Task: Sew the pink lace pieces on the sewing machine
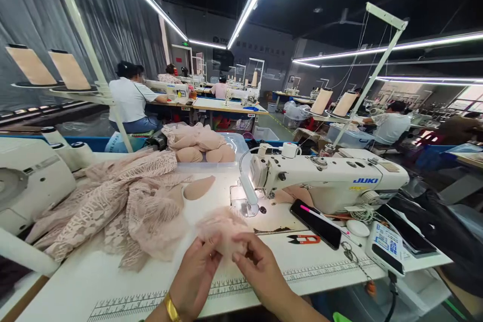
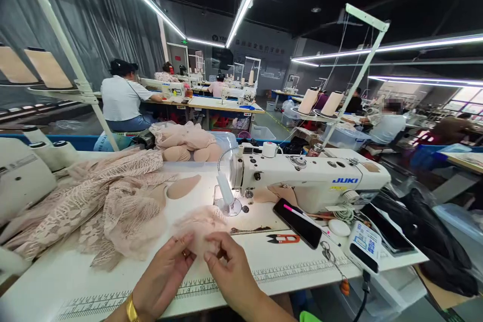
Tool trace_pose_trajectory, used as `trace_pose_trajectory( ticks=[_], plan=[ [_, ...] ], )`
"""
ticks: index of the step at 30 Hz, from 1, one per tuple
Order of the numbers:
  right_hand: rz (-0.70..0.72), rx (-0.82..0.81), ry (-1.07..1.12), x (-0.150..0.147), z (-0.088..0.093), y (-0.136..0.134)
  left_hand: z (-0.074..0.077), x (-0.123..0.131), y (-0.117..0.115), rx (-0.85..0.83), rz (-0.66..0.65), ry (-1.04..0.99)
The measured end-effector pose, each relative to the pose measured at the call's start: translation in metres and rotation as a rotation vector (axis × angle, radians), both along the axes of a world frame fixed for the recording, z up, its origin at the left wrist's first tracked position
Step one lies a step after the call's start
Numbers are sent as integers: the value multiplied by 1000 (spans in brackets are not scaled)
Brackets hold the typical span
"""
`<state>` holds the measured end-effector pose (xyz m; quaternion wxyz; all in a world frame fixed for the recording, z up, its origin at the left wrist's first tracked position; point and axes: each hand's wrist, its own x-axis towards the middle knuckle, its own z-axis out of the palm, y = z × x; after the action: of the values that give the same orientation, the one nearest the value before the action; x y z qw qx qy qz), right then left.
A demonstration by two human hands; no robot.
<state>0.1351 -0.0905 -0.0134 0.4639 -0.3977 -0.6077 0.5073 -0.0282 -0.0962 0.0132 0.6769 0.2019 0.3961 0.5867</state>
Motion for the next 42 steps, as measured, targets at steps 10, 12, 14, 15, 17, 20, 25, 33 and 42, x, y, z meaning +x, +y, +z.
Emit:
trace_pose_trajectory(
  ticks=[10,12,14,15,17,20,25,33,42],
  plan=[
    [140,-411,354,19,29,9,13,-2,-19,139,-225,-62],
    [164,-476,450,20,25,5,13,-5,-20,157,-176,-79],
    [132,-451,466,18,19,-2,13,-5,-18,178,-149,-100],
    [89,-420,451,17,17,-5,14,-4,-16,182,-143,-108],
    [-21,-349,399,14,13,-10,14,0,-10,179,-121,-108],
    [-109,-290,347,10,9,-12,14,6,1,136,-2,-39],
    [-154,-298,451,7,3,-12,8,14,12,98,152,35],
    [-124,-352,615,9,2,-5,8,22,13,141,129,-50],
    [-202,-325,586,4,6,-9,17,27,15,103,-43,-85]
  ],
)
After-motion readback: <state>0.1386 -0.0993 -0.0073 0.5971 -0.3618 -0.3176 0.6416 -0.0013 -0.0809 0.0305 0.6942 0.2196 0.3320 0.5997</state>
